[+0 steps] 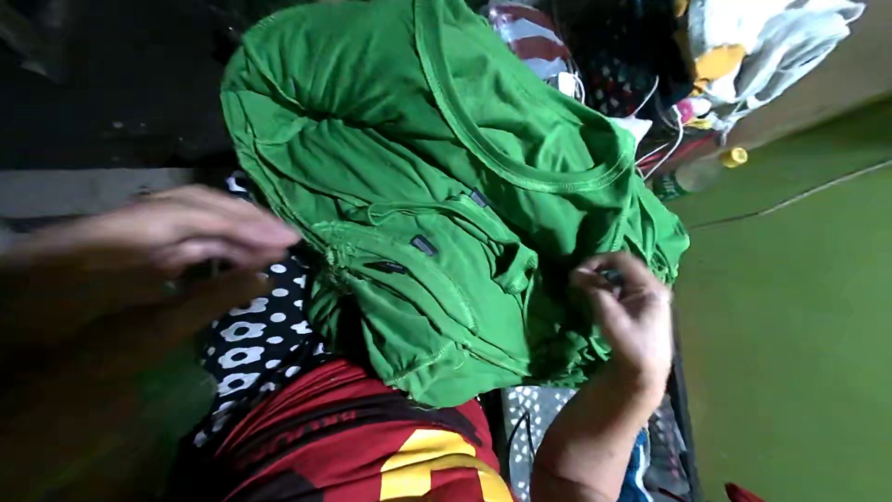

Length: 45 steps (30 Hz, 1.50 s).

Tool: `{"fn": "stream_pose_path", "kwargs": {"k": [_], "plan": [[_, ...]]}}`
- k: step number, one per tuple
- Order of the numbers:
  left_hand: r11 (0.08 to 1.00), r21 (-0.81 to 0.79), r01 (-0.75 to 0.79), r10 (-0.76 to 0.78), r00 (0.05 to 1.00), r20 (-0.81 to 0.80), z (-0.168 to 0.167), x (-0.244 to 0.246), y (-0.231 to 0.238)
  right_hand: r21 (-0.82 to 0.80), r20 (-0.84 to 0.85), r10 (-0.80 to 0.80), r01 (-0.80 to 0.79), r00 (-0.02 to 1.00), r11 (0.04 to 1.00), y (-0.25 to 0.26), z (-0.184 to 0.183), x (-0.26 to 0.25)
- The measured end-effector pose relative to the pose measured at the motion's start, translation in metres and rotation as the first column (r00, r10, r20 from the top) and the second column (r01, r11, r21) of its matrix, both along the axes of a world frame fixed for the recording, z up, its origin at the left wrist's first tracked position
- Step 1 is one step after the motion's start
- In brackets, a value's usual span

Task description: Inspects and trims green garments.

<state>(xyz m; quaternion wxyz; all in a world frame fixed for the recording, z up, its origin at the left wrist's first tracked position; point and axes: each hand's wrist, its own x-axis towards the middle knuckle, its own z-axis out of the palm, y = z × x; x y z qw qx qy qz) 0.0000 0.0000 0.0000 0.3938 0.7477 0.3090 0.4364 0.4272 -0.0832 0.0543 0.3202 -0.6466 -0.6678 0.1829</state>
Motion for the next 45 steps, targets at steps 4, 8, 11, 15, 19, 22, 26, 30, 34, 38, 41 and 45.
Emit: {"fn": "stream_pose_path", "kwargs": {"k": [4, 8, 11, 15, 19, 22, 26, 30, 34, 38, 41, 45], "plan": [[0.972, -0.014, -0.233, 0.215, 0.918, -0.334, -0.006, 0.084, 0.031, -0.211, 0.215, -0.029, 0.076, 0.976, 0.975, -0.013, -0.024, -0.039], [0.936, 0.095, -0.339, 0.348, 0.851, -0.394, -0.011, 0.100, 0.041, 0.066, 0.294, -0.281, 0.274, 0.914, 0.960, -0.021, -0.017, -0.034], [0.851, 0.178, -0.494, 0.523, 0.765, -0.376, -0.002, 0.090, 0.037, 0.312, 0.225, -0.441, 0.364, 0.869, 0.877, -0.015, -0.015, -0.034], [0.838, 0.012, -0.545, 0.475, 0.719, -0.507, 0.022, 0.074, 0.049, 0.583, 0.153, -0.480, 0.313, 0.864, 0.750, 0.017, -0.013, -0.026], [0.850, -0.111, -0.514, 0.476, 0.842, -0.255, 0.087, 0.087, 0.080, 0.708, 0.161, -0.418, 0.191, 0.894, 0.680, 0.047, 0.030, 0.012], [0.832, 0.076, -0.550, 0.553, 0.832, -0.044, 0.113, 0.125, 0.118, 0.732, 0.161, -0.531, 0.260, 0.832, 0.630, 0.074, 0.054, 0.034], [0.916, 0.312, -0.251, 0.377, 0.805, -0.459, 0.056, 0.160, 0.175, 0.122, 0.432, -0.588, 0.601, 0.684, 0.790, 0.122, 0.014, 0.046], [0.990, 0.033, -0.136, 0.121, 0.707, -0.696, 0.024, 0.152, 0.195, -0.154, 0.594, -0.412, 0.600, 0.691, 0.785, 0.139, 0.005, 0.030], [0.995, 0.072, -0.071, 0.101, 0.732, -0.674, 0.024, 0.113, 0.190, 0.068, 0.486, -0.535, 0.581, 0.691, 0.811, 0.122, 0.004, 0.023], [0.971, 0.178, -0.157, 0.236, 0.725, -0.647, 0.016, 0.094, 0.166, 0.153, 0.429, -0.534, 0.524, 0.729, 0.838, 0.108, 0.010, 0.020], [0.935, 0.265, -0.237, 0.353, 0.709, -0.611, 0.007, 0.099, 0.150, 0.158, 0.468, -0.481, 0.465, 0.741, 0.871, 0.109, 0.016, 0.016], [0.908, 0.344, -0.237, 0.404, 0.708, -0.579, -0.013, 0.112, 0.158, -0.013, 0.592, -0.374, 0.472, 0.714, 0.882, 0.143, -0.001, 0.026]]}}
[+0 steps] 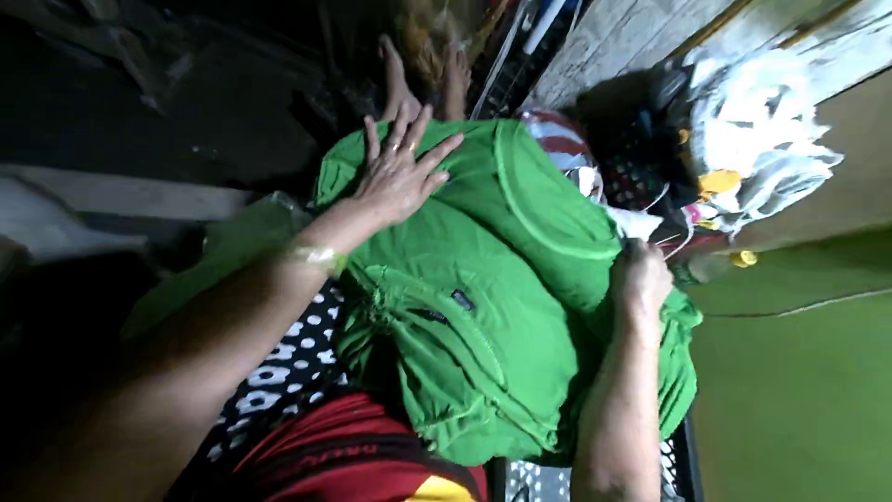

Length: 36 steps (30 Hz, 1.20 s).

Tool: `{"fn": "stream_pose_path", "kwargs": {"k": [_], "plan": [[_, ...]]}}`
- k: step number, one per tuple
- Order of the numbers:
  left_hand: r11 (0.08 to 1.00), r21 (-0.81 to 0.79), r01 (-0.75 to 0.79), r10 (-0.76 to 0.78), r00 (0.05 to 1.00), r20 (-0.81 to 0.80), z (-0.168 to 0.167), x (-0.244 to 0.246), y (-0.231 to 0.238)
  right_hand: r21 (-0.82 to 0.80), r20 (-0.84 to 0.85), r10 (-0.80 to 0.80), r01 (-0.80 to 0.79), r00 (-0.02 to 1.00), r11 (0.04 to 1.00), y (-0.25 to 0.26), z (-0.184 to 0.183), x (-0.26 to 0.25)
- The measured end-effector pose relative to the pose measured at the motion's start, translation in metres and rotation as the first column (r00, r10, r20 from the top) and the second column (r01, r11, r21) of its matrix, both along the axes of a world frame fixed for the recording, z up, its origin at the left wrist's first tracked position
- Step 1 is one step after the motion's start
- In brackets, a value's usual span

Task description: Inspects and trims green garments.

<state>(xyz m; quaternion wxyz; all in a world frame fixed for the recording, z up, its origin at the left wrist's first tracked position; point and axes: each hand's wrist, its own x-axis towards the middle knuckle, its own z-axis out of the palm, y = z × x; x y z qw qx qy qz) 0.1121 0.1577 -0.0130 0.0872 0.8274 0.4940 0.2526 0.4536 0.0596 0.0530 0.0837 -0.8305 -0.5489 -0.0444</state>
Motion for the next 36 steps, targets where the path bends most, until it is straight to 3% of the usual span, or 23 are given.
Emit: {"fn": "stream_pose_path", "kwargs": {"k": [3, 6, 12, 16, 18, 20, 22, 26, 29, 33, 36], "plan": [[0.998, -0.061, -0.017, 0.018, 1.000, 0.023, -0.003, 0.007, 0.023, -0.045, -0.007, -0.029, 0.028, 1.000, 0.999, 0.020, 0.000, 0.006], [0.997, -0.073, -0.014, 0.019, 0.998, 0.066, 0.002, 0.011, 0.024, 0.059, 0.001, -0.048, 0.048, 0.999, 0.997, 0.009, 0.001, -0.003], [0.985, -0.056, 0.164, -0.146, 0.958, 0.247, -0.002, -0.037, -0.016, 0.285, -0.098, 0.193, -0.158, 0.976, 0.946, -0.024, 0.009, 0.005], [0.993, -0.010, 0.119, -0.104, 0.898, 0.427, 0.008, -0.060, -0.066, 0.462, -0.107, 0.336, -0.252, 0.936, 0.850, -0.036, 0.025, 0.007], [0.978, 0.024, 0.205, -0.190, 0.847, 0.497, 0.001, -0.063, -0.091, 0.510, -0.080, 0.438, -0.340, 0.896, 0.790, -0.046, 0.033, -0.008], [0.952, 0.017, 0.307, -0.266, 0.793, 0.548, -0.010, -0.059, -0.110, 0.456, -0.198, 0.589, -0.458, 0.783, 0.763, -0.058, 0.037, -0.039], [0.957, 0.001, 0.291, -0.240, 0.788, 0.567, -0.017, -0.048, -0.123, 0.382, -0.393, 0.672, -0.553, 0.628, 0.740, -0.065, 0.029, -0.074], [0.979, -0.020, 0.203, -0.157, 0.814, 0.559, -0.011, -0.024, -0.138, 0.274, -0.667, 0.613, -0.626, 0.424, 0.730, -0.066, 0.004, -0.123], [0.982, -0.066, 0.178, -0.118, 0.842, 0.526, -0.016, -0.009, -0.142, 0.264, -0.719, 0.582, -0.626, 0.379, 0.734, -0.063, -0.011, -0.134], [0.935, -0.261, 0.239, 0.017, 0.706, 0.708, -0.021, -0.007, -0.139, 0.233, -0.743, 0.549, -0.621, 0.383, 0.748, -0.062, -0.017, -0.134], [0.911, -0.304, 0.278, 0.038, 0.678, 0.734, -0.020, -0.011, -0.139, 0.189, -0.739, 0.558, -0.678, 0.379, 0.710, -0.059, -0.011, -0.124]]}}
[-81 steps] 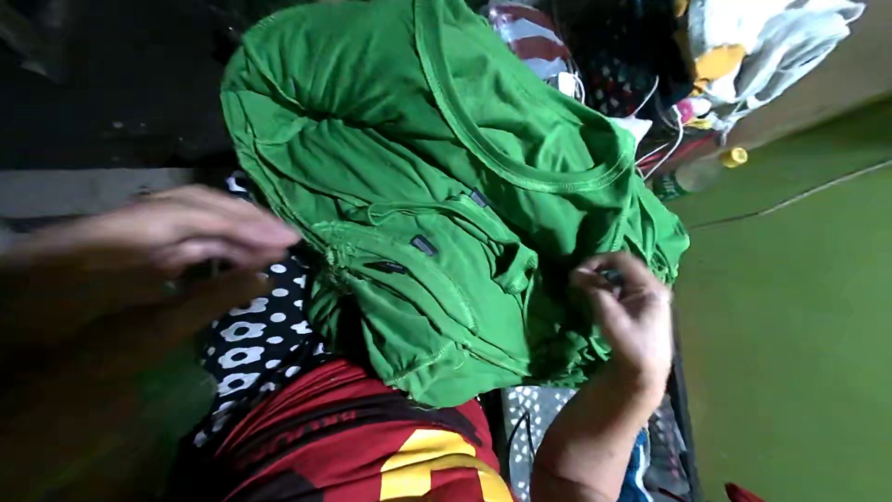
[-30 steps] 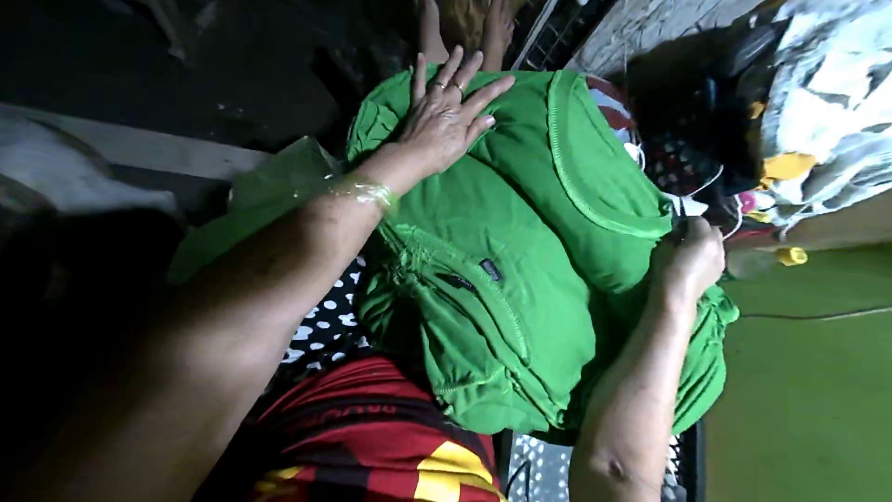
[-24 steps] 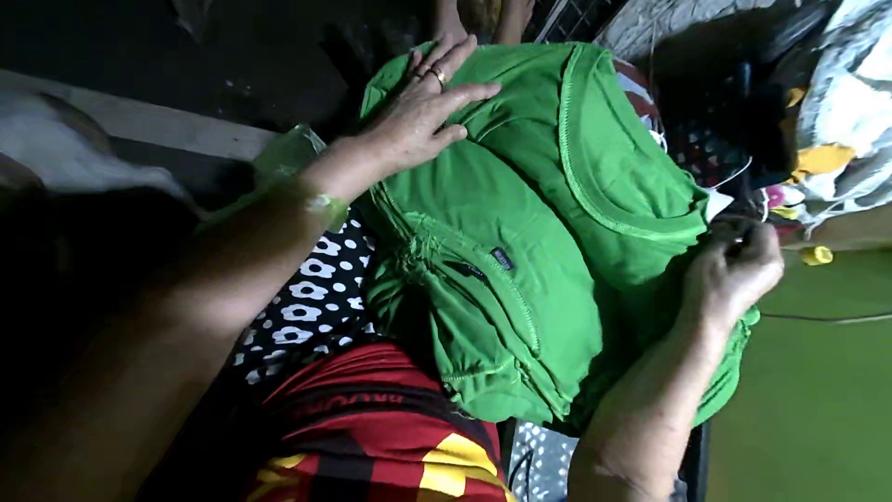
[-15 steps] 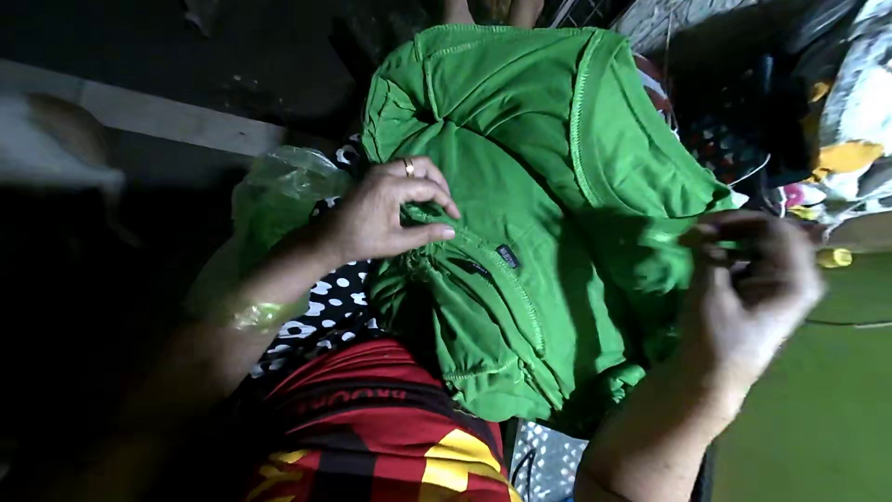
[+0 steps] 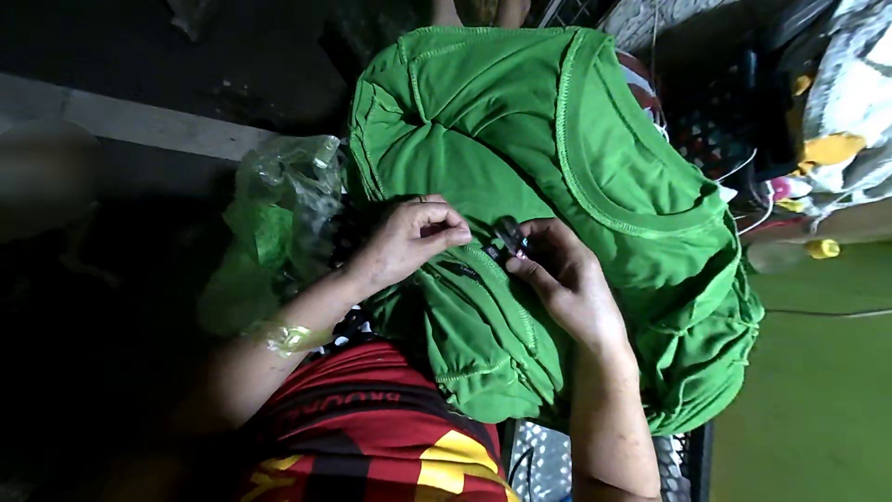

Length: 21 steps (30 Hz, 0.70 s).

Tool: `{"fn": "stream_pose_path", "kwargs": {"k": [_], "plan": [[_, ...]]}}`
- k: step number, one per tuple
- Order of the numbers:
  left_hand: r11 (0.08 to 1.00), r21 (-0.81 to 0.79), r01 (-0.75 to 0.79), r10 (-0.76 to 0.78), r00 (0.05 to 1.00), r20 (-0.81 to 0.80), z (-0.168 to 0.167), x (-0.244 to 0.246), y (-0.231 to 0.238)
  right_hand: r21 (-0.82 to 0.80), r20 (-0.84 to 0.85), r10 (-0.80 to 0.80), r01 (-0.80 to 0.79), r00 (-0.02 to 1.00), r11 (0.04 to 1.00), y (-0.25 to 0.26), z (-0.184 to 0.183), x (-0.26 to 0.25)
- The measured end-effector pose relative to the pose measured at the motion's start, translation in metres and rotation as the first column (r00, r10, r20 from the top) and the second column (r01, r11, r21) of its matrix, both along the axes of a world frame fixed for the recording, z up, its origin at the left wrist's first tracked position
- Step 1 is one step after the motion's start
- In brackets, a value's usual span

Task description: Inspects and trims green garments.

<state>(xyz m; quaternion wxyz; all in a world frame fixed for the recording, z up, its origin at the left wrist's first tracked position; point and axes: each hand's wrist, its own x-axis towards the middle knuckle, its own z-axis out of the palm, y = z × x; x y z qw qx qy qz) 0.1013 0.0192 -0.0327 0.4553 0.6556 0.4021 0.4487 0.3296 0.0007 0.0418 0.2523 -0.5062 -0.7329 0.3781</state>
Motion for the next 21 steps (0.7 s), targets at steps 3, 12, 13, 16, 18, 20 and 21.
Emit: {"fn": "stream_pose_path", "kwargs": {"k": [3, 12, 13, 16, 18, 20, 21], "plan": [[1.000, 0.023, -0.010, 0.010, 1.000, -0.024, -0.002, 0.000, 0.000, 0.045, 0.117, 0.084, -0.090, 0.990, 0.995, 0.004, 0.004, 0.004], [0.982, 0.145, -0.123, 0.122, 0.992, 0.017, -0.003, 0.003, -0.004, 0.194, 0.443, 0.124, -0.229, 0.888, 0.954, 0.009, 0.012, -0.017], [0.978, 0.163, -0.128, 0.126, 0.992, 0.020, -0.003, 0.004, -0.004, 0.214, 0.451, 0.123, -0.241, 0.884, 0.947, 0.010, 0.011, -0.019], [0.967, 0.204, -0.151, 0.155, 0.988, -0.003, -0.002, 0.005, -0.003, 0.254, 0.452, 0.136, -0.273, 0.882, 0.928, 0.013, 0.006, -0.022], [0.969, 0.180, -0.167, 0.178, 0.983, -0.042, -0.001, 0.004, -0.004, 0.260, 0.450, 0.132, -0.271, 0.883, 0.927, 0.015, 0.002, -0.022], [0.975, 0.112, -0.191, 0.197, 0.979, -0.050, 0.001, 0.000, -0.004, 0.241, 0.431, 0.129, -0.252, 0.893, 0.937, 0.016, -0.002, -0.019], [0.974, 0.088, -0.210, 0.215, 0.975, -0.049, 0.002, -0.003, -0.004, 0.220, 0.403, 0.133, -0.237, 0.906, 0.946, 0.017, -0.003, -0.017]]}}
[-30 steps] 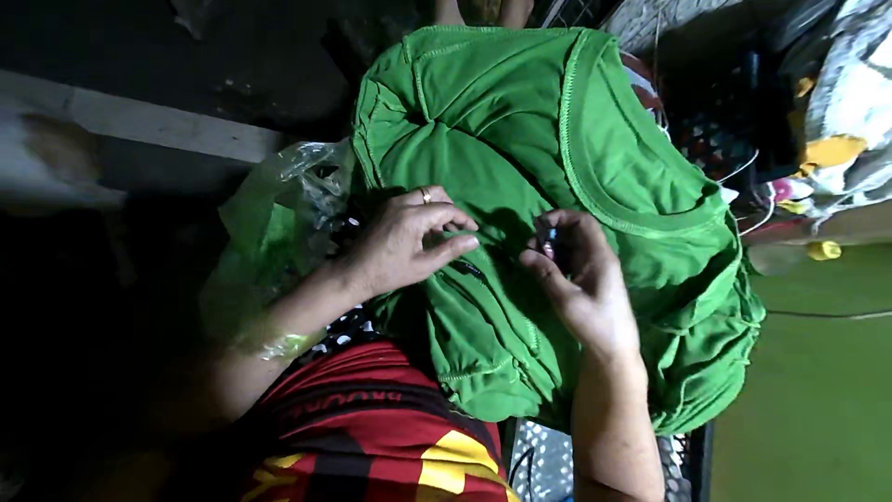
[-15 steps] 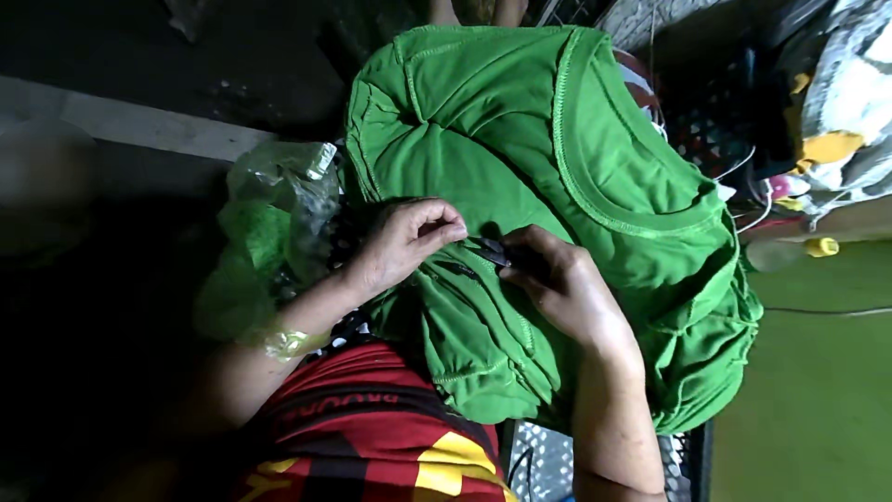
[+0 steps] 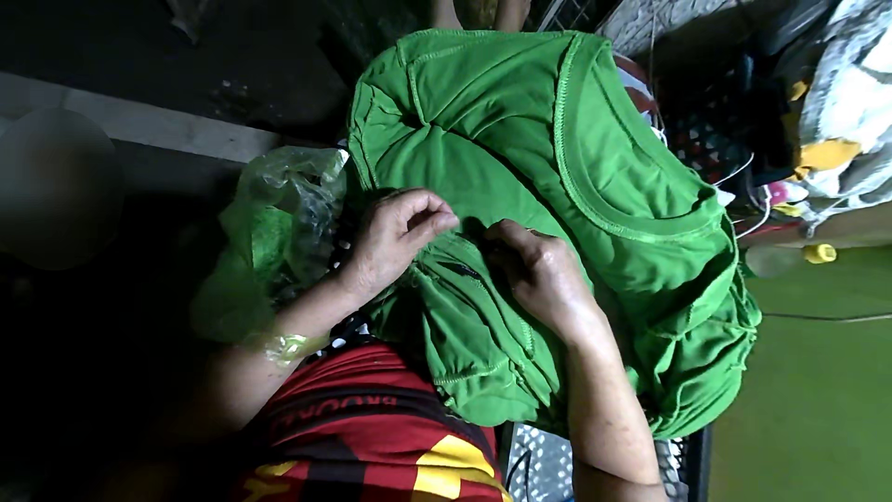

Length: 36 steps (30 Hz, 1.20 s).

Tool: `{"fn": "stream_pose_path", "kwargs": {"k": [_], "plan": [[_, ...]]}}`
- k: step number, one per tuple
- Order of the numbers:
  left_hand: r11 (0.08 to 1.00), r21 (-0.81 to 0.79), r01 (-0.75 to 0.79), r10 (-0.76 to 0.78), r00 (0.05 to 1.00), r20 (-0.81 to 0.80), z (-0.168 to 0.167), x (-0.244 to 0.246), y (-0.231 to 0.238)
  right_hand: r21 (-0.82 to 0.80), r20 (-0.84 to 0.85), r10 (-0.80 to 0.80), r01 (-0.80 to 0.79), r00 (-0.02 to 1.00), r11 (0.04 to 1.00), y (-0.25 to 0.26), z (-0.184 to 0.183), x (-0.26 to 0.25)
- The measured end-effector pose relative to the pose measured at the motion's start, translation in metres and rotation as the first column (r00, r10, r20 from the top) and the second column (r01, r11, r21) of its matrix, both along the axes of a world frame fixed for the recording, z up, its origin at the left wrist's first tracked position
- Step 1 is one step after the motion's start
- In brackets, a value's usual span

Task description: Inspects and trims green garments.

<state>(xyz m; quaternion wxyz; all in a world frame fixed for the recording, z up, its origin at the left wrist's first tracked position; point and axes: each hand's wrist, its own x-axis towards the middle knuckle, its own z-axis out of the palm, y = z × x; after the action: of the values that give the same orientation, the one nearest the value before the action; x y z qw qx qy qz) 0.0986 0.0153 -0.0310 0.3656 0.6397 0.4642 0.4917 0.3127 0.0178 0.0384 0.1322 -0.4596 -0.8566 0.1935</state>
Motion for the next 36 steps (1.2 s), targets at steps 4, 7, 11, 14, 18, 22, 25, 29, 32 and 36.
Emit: {"fn": "stream_pose_path", "kwargs": {"k": [4, 7, 11, 14, 18, 22, 25, 29, 32, 36], "plan": [[1.000, 0.019, -0.019, 0.021, 0.994, -0.104, 0.007, -0.007, -0.010, -0.178, -0.170, -0.080, 0.049, 0.982, 0.983, 0.003, 0.002, 0.010], [0.996, 0.085, 0.021, -0.002, 0.976, -0.216, 0.003, -0.002, -0.014, -0.204, -0.282, -0.110, 0.053, 0.953, 0.978, 0.004, 0.003, 0.012], [0.997, 0.053, 0.059, -0.041, 0.955, -0.295, 0.003, 0.000, -0.014, -0.160, -0.315, -0.038, -0.014, 0.948, 0.987, 0.004, 0.000, 0.011], [0.991, -0.106, 0.085, -0.108, 0.966, -0.236, 0.014, -0.006, -0.016, -0.135, -0.183, 0.023, -0.048, 0.983, 0.990, 0.004, 0.000, 0.011], [0.980, -0.184, 0.072, -0.095, 0.989, -0.117, 0.012, -0.011, -0.017, -0.077, -0.038, 0.050, -0.052, 0.998, 0.996, 0.004, 0.006, 0.002], [0.988, -0.137, 0.078, -0.061, 0.990, 0.125, 0.011, -0.013, -0.016, 0.015, 0.055, 0.074, -0.075, 0.996, 0.997, 0.007, 0.008, -0.010], [0.987, -0.132, 0.092, -0.041, 0.938, 0.344, 0.004, -0.020, -0.006, -0.116, -0.052, 0.006, -0.012, 0.999, 0.993, 0.012, 0.007, -0.006], [0.964, -0.229, 0.133, -0.018, 0.896, 0.443, 0.005, -0.029, -0.004, -0.264, -0.234, -0.072, 0.008, 0.970, 0.965, 0.010, 0.008, -0.003], [0.933, -0.297, 0.204, -0.050, 0.889, 0.456, 0.005, -0.040, -0.004, -0.225, -0.186, -0.088, 0.045, 0.979, 0.973, 0.002, 0.002, -0.011], [0.856, -0.457, 0.242, -0.128, 0.956, 0.265, 0.016, -0.044, -0.021, -0.237, -0.173, -0.153, 0.109, 0.973, 0.965, 0.001, 0.001, -0.018]]}}
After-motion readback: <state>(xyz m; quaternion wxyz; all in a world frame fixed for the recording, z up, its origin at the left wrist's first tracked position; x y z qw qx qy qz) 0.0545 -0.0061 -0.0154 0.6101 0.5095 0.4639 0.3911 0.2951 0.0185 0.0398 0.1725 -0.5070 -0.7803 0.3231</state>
